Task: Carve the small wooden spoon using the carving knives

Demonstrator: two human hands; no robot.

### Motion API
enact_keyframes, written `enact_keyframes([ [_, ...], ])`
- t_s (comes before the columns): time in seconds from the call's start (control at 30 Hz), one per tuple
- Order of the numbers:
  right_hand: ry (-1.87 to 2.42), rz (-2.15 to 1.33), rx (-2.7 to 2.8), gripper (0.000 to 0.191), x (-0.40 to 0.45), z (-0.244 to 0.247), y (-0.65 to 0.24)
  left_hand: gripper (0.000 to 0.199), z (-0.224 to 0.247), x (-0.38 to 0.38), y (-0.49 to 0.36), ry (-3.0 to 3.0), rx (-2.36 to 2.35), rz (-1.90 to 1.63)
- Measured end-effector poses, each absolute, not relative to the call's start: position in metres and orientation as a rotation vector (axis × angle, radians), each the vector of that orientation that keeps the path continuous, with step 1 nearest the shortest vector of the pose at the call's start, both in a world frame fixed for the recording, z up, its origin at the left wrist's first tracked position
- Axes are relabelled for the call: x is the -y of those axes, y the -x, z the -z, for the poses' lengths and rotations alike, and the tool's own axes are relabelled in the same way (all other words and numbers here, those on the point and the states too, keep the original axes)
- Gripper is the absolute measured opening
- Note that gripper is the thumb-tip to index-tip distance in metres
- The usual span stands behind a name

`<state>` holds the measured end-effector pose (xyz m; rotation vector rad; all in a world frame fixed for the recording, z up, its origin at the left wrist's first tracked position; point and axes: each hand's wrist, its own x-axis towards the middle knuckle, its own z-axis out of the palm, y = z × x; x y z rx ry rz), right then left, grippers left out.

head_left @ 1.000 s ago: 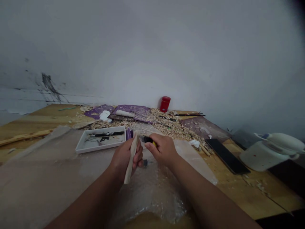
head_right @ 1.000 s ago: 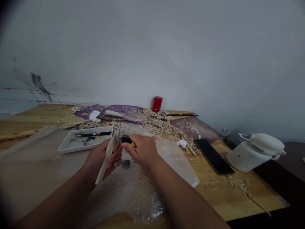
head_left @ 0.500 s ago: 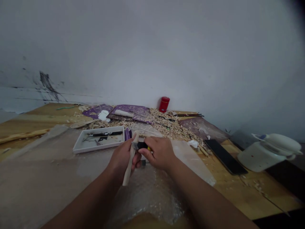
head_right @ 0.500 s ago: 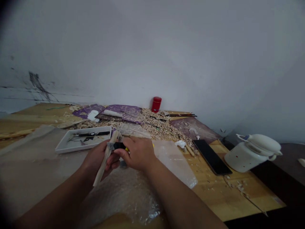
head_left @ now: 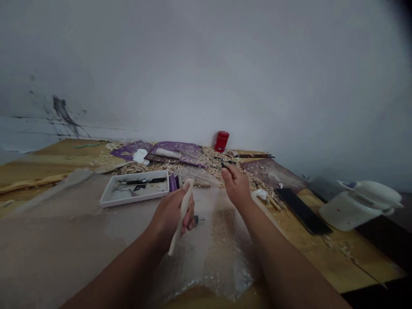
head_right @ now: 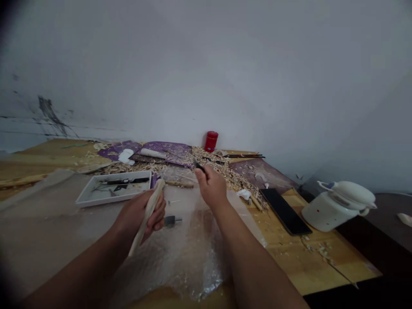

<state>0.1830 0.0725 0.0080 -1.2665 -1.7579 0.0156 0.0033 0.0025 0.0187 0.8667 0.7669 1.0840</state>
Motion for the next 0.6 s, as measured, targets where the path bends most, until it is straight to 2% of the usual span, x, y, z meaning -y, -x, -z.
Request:
enact_keyframes([
  [0.33,1.061,0.054,2.175,0.038,-0.037,-0.007,-0.144,0.04,-0.015,-0.01,0.003,-0.904,-0.829,-1.093],
  [0.6,1.02,0.175,2.262,0.042,-0.032,-0.007,-0.136,0.03,-0.012,-0.01,0.002,-0.836,-0.889,-1.11],
])
